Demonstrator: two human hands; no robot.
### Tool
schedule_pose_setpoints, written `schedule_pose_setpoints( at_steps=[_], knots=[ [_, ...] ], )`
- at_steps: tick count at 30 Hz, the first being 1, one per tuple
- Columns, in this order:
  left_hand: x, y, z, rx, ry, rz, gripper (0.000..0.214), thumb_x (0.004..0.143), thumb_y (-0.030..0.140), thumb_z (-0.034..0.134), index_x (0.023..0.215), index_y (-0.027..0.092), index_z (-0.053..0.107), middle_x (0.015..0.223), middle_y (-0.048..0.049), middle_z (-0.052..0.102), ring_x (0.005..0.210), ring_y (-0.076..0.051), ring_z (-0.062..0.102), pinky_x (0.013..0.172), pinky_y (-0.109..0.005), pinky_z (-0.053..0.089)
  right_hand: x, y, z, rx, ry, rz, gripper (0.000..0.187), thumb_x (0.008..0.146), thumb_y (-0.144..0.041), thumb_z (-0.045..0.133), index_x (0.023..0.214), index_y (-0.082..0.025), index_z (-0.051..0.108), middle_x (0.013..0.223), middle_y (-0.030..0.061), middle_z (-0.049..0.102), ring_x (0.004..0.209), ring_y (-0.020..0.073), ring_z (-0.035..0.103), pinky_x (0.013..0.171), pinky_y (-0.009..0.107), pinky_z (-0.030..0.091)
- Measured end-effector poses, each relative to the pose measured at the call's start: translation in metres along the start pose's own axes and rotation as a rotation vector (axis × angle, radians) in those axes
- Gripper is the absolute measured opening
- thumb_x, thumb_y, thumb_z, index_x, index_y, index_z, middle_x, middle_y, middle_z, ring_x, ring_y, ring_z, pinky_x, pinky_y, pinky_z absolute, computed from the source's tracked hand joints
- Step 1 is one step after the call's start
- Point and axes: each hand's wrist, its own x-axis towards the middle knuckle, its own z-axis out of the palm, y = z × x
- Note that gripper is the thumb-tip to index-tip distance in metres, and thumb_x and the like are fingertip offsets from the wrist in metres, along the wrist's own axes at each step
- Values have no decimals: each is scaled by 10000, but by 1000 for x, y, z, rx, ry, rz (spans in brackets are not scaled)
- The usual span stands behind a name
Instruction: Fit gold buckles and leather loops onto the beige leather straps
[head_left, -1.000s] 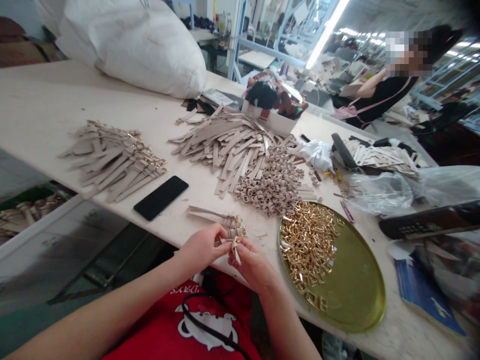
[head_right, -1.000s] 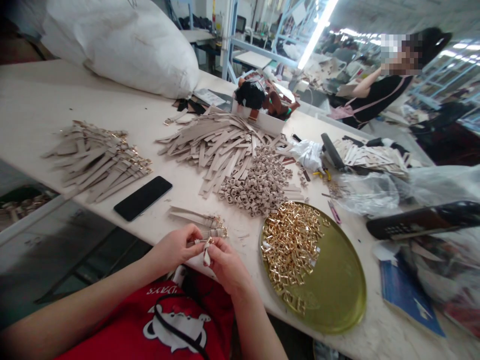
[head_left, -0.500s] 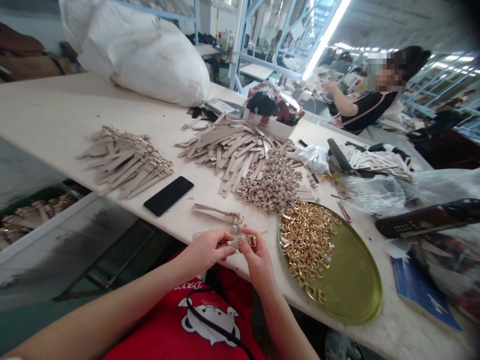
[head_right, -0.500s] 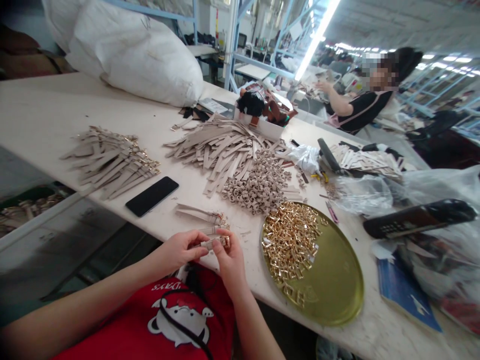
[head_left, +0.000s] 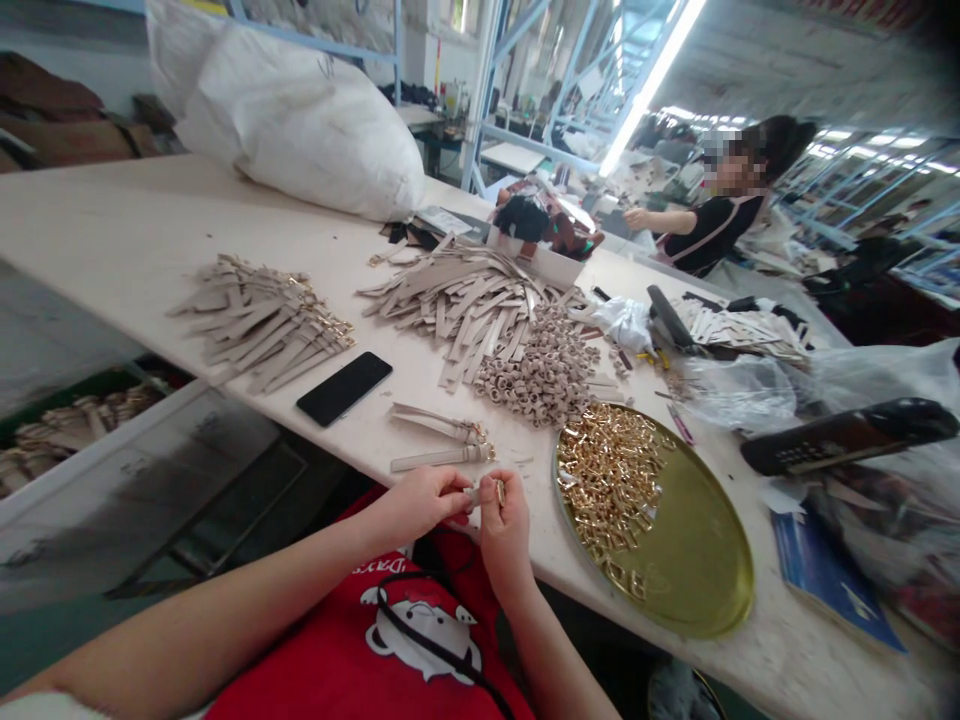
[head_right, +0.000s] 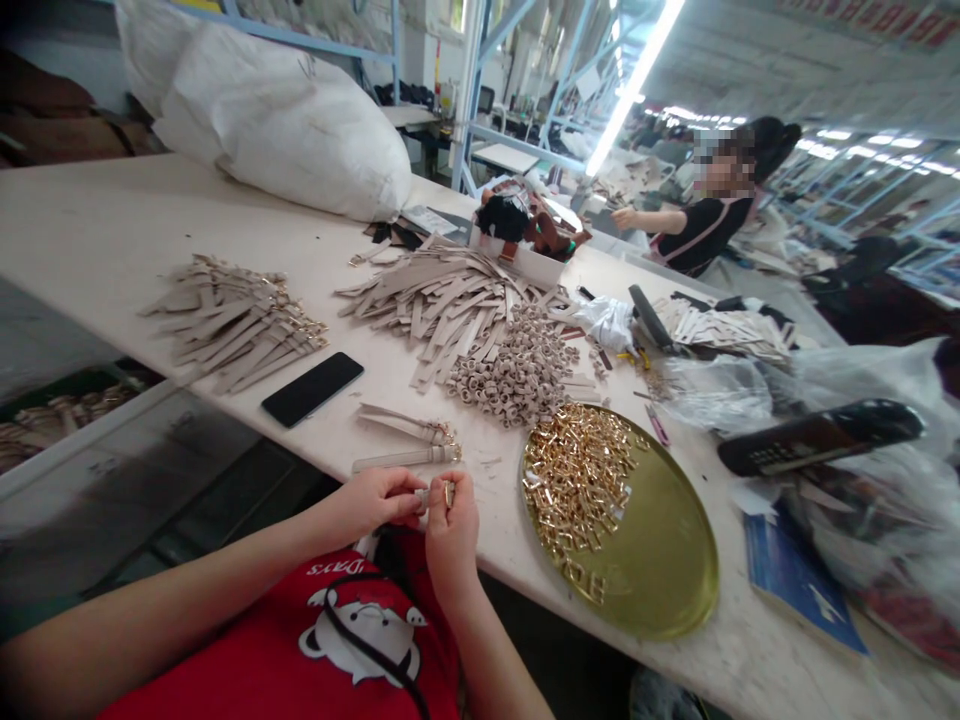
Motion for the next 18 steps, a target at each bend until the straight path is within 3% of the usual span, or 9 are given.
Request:
schedule_pose_setpoints(
  at_steps=[6, 14, 18],
  knots=[
    [10, -10, 3, -238, -5, -68, 320, 661, 368, 645, 858, 130, 563, 667, -4, 647, 633, -138, 607, 642, -255, 484, 5, 6, 7, -73, 20, -18, 217, 859, -386, 378, 827, -189, 463, 598, -35, 471, 519, 130, 442, 511, 244, 325],
    [14, -11, -11, -14, -64, -52, 327, 683, 372, 603, 913, 145, 557, 634, 13, 644, 599, -139, 601, 548, -212, 444, 5, 13, 4, 174, -117, 29, 297, 873, -427, 339, 793, -186, 493, 578, -42, 452, 534, 116, 436, 513, 230, 345],
    [14, -11, -17, 40, -135, -174, 319, 684, 464, 571, 717, 149, 531, 569, 3, 624, 562, -146, 601, 525, -212, 436, 3, 15, 5, 151, -106, 41, 285, 875, -412, 349, 840, -178, 508, 597, -32, 472, 540, 118, 443, 507, 231, 343]
  ],
)
